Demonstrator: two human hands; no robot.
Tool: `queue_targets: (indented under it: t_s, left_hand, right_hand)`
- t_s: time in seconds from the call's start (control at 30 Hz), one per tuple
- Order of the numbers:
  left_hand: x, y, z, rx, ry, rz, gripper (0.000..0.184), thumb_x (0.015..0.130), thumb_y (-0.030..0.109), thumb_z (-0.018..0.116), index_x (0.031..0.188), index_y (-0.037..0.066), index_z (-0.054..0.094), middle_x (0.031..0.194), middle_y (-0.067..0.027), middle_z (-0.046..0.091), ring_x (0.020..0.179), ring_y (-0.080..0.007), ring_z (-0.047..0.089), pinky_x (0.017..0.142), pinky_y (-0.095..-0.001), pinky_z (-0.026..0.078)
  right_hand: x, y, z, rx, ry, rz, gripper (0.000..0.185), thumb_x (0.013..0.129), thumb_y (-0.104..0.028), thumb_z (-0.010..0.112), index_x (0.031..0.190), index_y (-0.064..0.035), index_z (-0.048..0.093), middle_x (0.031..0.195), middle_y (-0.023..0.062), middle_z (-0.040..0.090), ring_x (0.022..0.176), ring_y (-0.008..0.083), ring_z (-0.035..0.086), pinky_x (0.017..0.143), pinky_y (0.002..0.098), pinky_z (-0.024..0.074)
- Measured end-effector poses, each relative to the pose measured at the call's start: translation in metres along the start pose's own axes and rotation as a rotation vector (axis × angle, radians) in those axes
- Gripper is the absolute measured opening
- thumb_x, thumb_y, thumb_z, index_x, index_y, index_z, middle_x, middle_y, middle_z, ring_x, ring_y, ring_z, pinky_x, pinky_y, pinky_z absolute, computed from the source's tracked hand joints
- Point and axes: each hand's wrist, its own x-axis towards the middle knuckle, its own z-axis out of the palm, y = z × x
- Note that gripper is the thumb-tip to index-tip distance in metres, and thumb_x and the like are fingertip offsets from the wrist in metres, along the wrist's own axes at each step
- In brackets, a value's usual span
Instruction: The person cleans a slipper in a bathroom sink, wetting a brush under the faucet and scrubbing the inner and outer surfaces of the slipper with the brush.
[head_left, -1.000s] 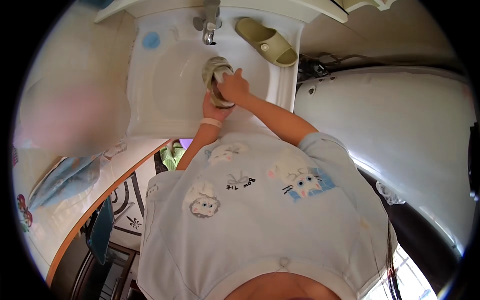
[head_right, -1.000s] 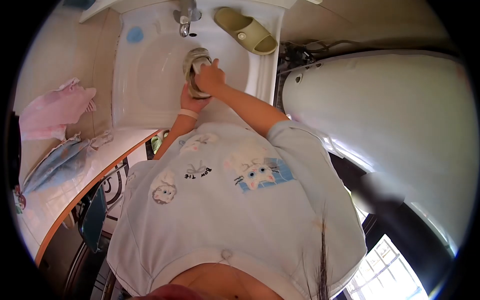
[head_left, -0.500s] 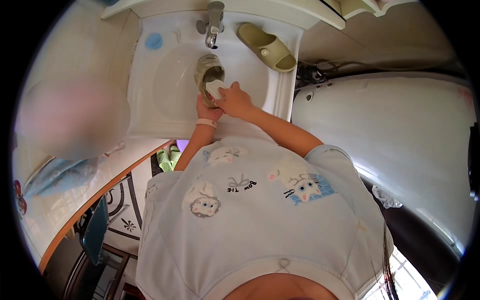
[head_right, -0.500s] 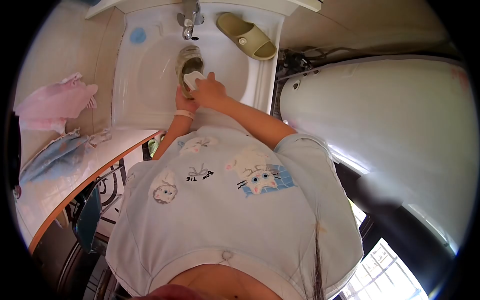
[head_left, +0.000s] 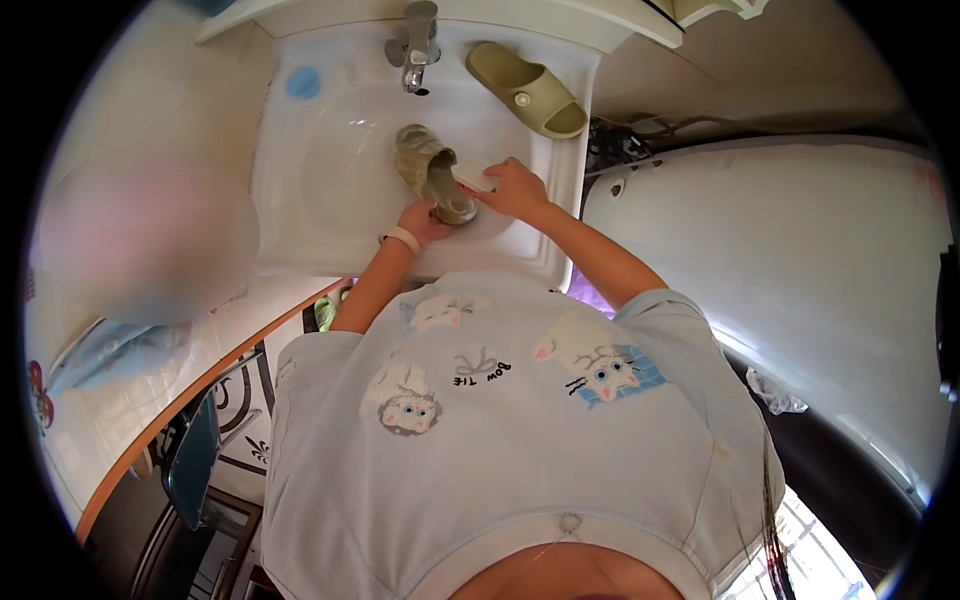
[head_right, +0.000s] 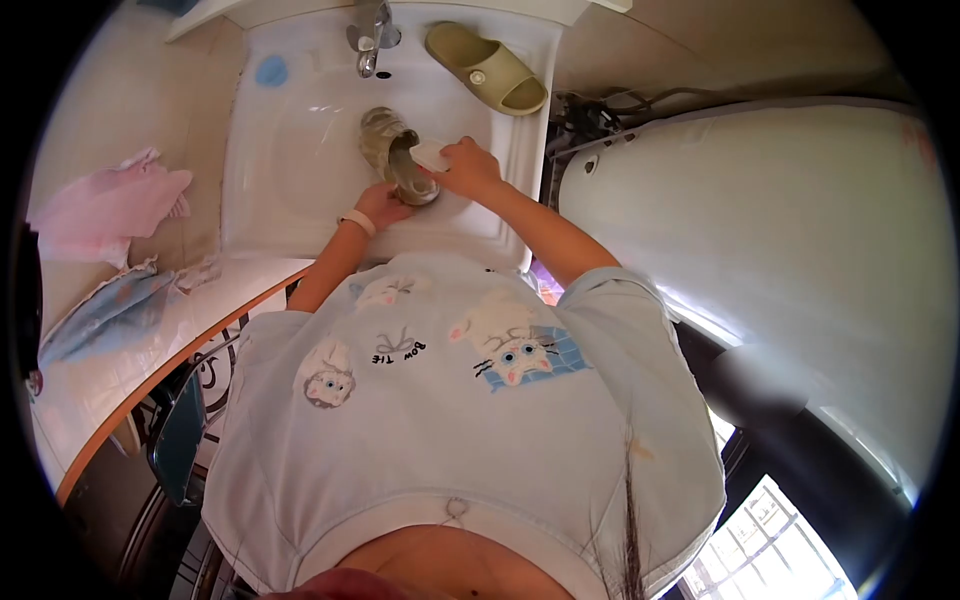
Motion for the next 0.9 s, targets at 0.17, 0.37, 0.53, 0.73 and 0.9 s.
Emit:
queue_targets:
  t_s: [0.17,0.37,0.53,0.73,0.9]
  left_hand:
    - [0.003,0.058,-0.042,0.288,0.445,-0.298,0.061,0.07,0.028,0.071,0.118,-0.001,0.049,0.117,-0.0201,0.053,0.111,-0.0307,0.05,0.09,-0.0413,0.043]
    - [0.042,0.09,-0.067,0.692,0.502,-0.292,0.082,0.067,0.04,0.069,0.132,0.004,0.037,0.135,-0.0154,0.038,0.125,-0.0285,0.036,0.105,-0.0406,0.026]
    - [0.044,0.087,-0.082,0.745,0.324,-0.599,0.078,0.068,0.046,0.064,0.13,0.005,0.039,0.131,-0.0137,0.045,0.12,-0.0281,0.044,0.107,-0.0535,0.014]
    - [0.017,0.095,-0.049,0.602,0.329,-0.695,0.069,0.063,0.05,0.061,0.111,0.0,0.056,0.123,-0.0163,0.05,0.114,-0.0322,0.048,0.102,-0.0621,0.013]
    - [0.019,0.05,-0.047,0.307,0.689,-0.34,0.079,0.059,0.049,0.067,0.108,-0.01,0.053,0.131,-0.024,0.033,0.114,-0.035,0.045,0.099,-0.0488,0.033]
  right_hand:
    - [0.001,0.027,0.016,0.148,0.149,-0.045,0.051,0.067,-0.039,0.069,0.106,-0.0085,0.061,0.109,0.013,0.052,0.097,0.0286,0.056,0.083,0.0359,0.0461]
    - [0.017,0.019,0.047,0.139,0.061,-0.195,0.051,0.062,-0.03,0.072,0.106,-0.0069,0.059,0.106,0.0162,0.052,0.096,0.0326,0.054,0.083,0.0384,0.0454]
    - [0.035,0.015,0.06,0.048,-0.029,-0.241,0.044,0.066,-0.022,0.07,0.105,-0.0068,0.058,0.107,0.0167,0.05,0.098,0.033,0.051,0.083,0.0402,0.045]
    - [0.068,0.003,0.086,0.029,-0.019,-0.414,0.051,0.068,-0.016,0.068,0.117,-0.0105,0.054,0.118,0.0172,0.046,0.106,0.0338,0.047,0.089,0.0407,0.0412]
    - [0.084,0.024,0.092,0.032,-0.085,-0.511,0.05,0.07,-0.019,0.068,0.118,-0.0115,0.054,0.12,0.0173,0.045,0.103,0.034,0.048,0.089,0.0407,0.0416]
